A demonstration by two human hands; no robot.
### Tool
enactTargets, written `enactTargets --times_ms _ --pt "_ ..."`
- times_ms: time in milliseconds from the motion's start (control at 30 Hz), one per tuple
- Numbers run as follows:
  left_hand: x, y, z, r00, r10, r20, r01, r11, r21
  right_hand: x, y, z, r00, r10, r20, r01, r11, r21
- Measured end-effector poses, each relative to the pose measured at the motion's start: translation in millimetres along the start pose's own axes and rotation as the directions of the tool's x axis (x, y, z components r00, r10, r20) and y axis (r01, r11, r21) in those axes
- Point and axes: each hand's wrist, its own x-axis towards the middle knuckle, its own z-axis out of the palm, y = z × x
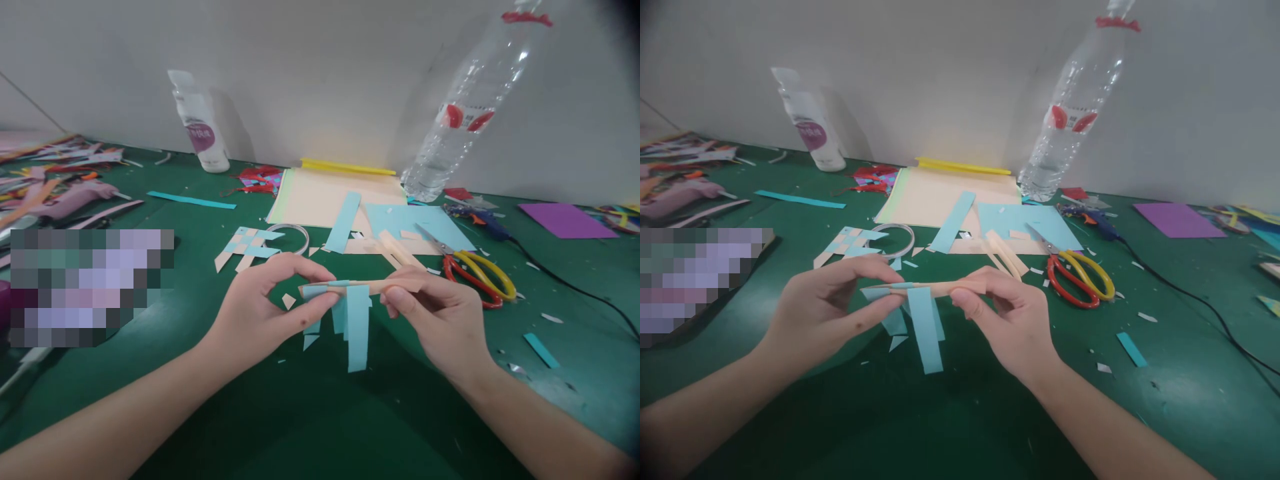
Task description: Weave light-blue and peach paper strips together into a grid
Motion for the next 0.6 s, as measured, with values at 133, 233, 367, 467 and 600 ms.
enactTargets --times_ms 133,233,367,467,600 --pt "-0.8 -0.6 0.0 1.0 0.012 -0.018 -0.011 1.0 0.012 0.8 0.5 0.0 1.0 -0.003 -0.009 0.003 1.0 0.009" --pt "-1.5 -1.6 0.4 0.999 0.009 -0.045 -0.008 1.0 0.03 1.1 0.1 -0.1 1.0 0.005 -0.015 -0.005 1.0 0.026" --pt "-1.1 -1.5 0.3 0.998 0.002 -0.065 0.001 0.999 0.045 1.2 0.0 0.2 0.999 0.033 -0.02 -0.032 0.997 0.064" --pt "0.0 -0.3 -0.4 0.998 -0.007 -0.063 0.009 1.0 0.03 1.6 1.1 0.6 0.999 0.036 -0.025 -0.033 0.994 0.106" --pt "0.7 0.6 -1.8 0.998 -0.034 -0.047 0.035 0.999 0.013 1.9 3.1 1.1 0.998 0.032 -0.055 -0.023 0.987 0.156"
